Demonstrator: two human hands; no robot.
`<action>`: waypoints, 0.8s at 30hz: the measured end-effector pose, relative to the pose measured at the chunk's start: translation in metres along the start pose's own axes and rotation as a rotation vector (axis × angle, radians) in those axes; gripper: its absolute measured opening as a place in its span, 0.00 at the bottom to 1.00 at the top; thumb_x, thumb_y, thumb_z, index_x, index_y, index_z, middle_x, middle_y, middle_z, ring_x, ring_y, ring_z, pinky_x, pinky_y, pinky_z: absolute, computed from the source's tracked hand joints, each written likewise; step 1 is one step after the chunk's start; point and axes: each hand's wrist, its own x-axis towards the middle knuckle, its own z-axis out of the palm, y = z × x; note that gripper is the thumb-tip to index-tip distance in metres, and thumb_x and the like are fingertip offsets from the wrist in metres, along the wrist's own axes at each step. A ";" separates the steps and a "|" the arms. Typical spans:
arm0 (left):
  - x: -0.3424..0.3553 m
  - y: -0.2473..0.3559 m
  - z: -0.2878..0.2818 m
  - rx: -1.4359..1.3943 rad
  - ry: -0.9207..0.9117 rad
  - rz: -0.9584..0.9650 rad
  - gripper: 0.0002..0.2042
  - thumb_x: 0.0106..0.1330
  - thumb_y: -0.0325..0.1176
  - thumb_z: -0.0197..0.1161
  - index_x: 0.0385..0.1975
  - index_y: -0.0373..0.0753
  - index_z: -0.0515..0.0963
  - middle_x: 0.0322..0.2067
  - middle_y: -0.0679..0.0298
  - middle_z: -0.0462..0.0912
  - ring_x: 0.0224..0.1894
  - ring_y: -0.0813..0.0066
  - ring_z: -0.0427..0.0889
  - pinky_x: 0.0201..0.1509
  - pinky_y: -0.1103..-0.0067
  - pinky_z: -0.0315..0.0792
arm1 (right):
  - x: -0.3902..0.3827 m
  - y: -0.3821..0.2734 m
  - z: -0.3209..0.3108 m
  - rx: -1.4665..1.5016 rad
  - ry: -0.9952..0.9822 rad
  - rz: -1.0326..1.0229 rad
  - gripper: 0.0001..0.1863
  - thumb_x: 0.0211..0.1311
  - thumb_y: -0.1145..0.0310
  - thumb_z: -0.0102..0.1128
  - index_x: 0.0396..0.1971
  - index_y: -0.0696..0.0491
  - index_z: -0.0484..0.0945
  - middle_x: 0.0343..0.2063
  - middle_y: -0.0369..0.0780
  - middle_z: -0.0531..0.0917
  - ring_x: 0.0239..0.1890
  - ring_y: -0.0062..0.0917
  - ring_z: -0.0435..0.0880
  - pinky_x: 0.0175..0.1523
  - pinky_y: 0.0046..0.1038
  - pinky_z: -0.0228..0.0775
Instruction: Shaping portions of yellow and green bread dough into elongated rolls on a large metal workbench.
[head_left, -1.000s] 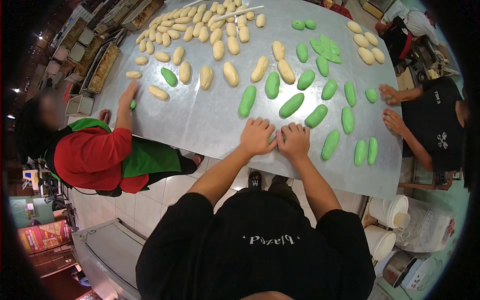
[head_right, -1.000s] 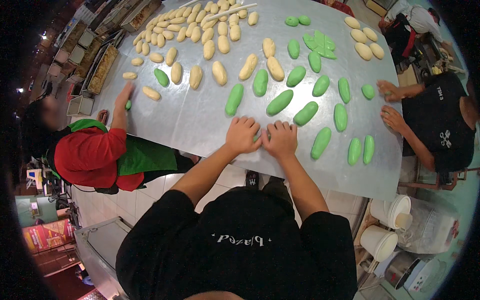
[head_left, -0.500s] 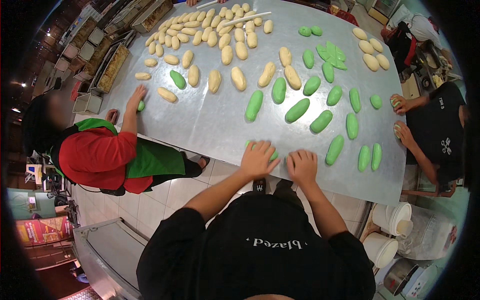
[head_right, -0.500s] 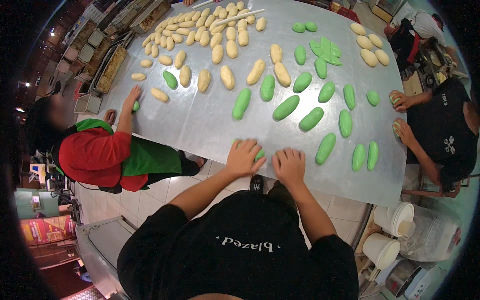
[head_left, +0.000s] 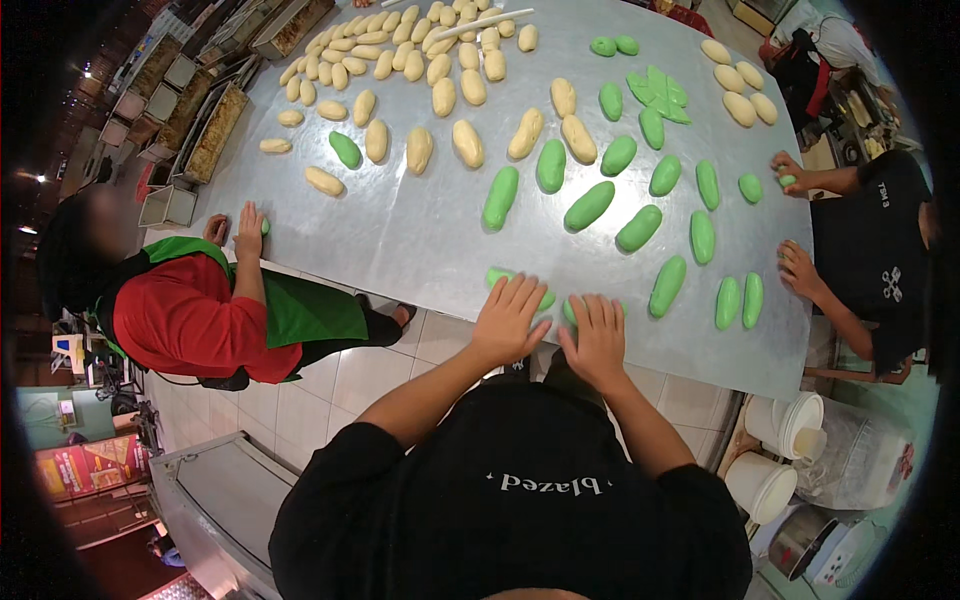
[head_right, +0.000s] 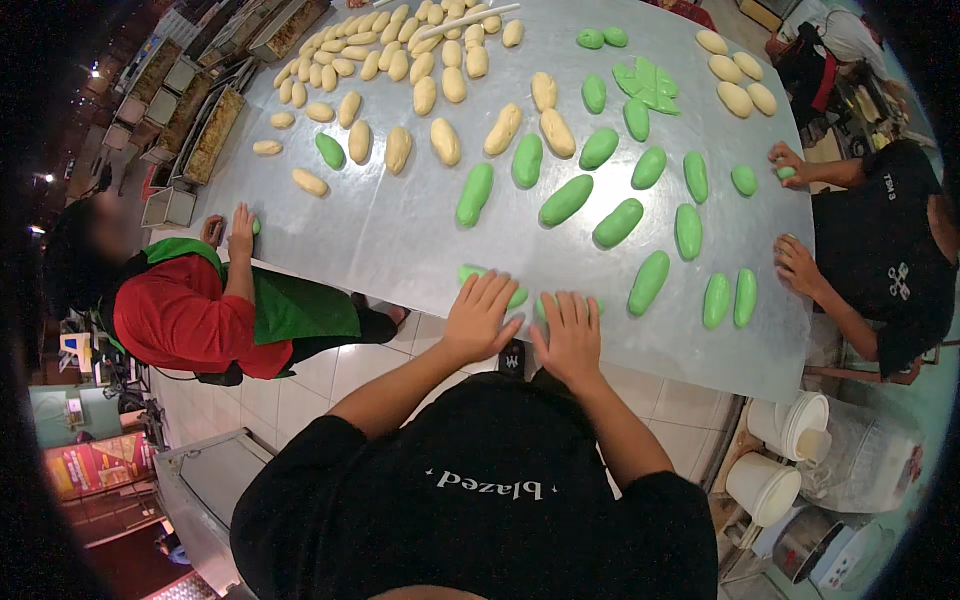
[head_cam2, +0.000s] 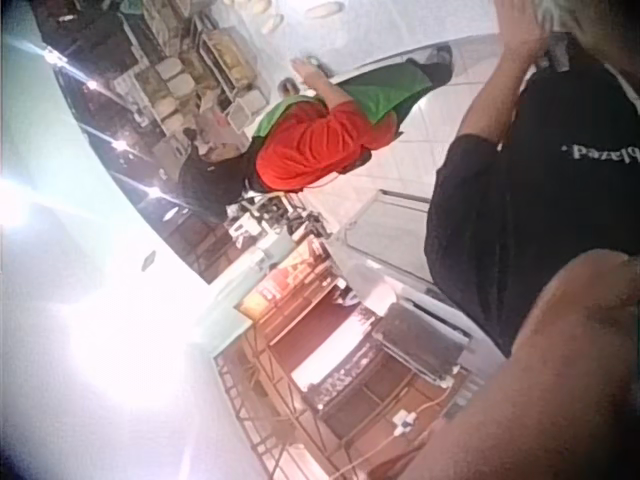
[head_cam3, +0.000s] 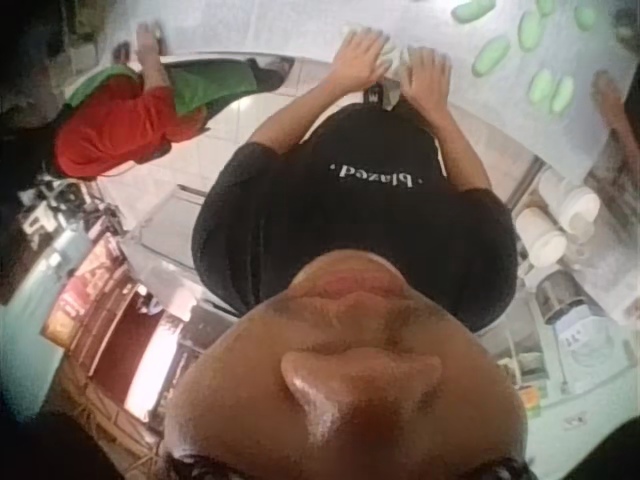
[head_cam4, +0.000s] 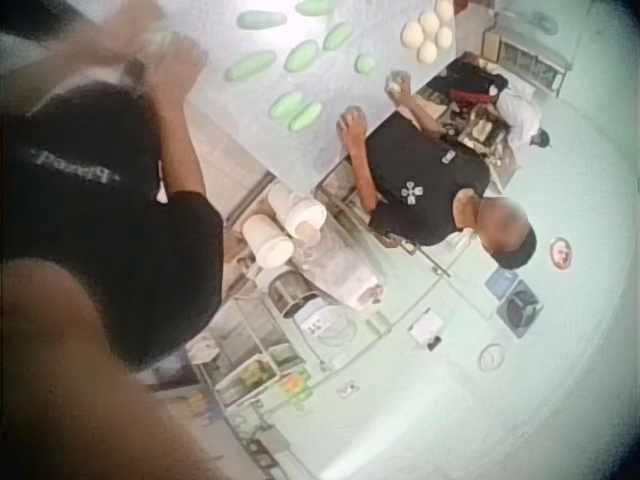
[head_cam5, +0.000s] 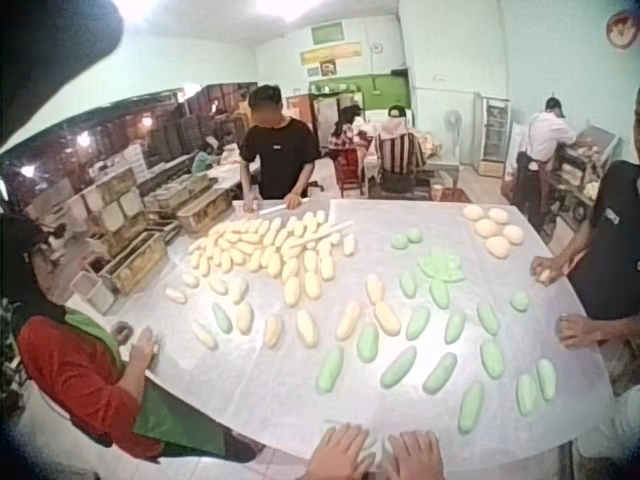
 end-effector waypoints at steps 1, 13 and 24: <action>-0.003 0.000 0.001 0.024 0.034 0.016 0.23 0.60 0.44 0.61 0.53 0.39 0.75 0.55 0.52 0.75 0.59 0.53 0.72 0.63 0.58 0.62 | -0.005 -0.003 -0.003 -0.035 0.034 -0.048 0.14 0.58 0.57 0.60 0.38 0.50 0.80 0.41 0.41 0.79 0.48 0.38 0.75 0.56 0.47 0.61; 0.059 -0.014 0.019 0.061 0.142 0.054 0.14 0.58 0.39 0.63 0.41 0.40 0.78 0.45 0.56 0.78 0.50 0.59 0.75 0.53 0.63 0.66 | 0.053 0.025 0.029 -0.013 0.101 0.069 0.07 0.57 0.61 0.60 0.30 0.49 0.79 0.34 0.37 0.78 0.38 0.33 0.76 0.45 0.39 0.64; 0.090 -0.024 0.018 0.145 -0.203 -0.035 0.11 0.56 0.41 0.63 0.33 0.42 0.76 0.32 0.63 0.75 0.40 0.60 0.74 0.44 0.63 0.64 | 0.086 0.035 0.050 -0.055 0.122 0.081 0.08 0.57 0.59 0.59 0.25 0.46 0.79 0.26 0.37 0.76 0.35 0.32 0.75 0.42 0.39 0.60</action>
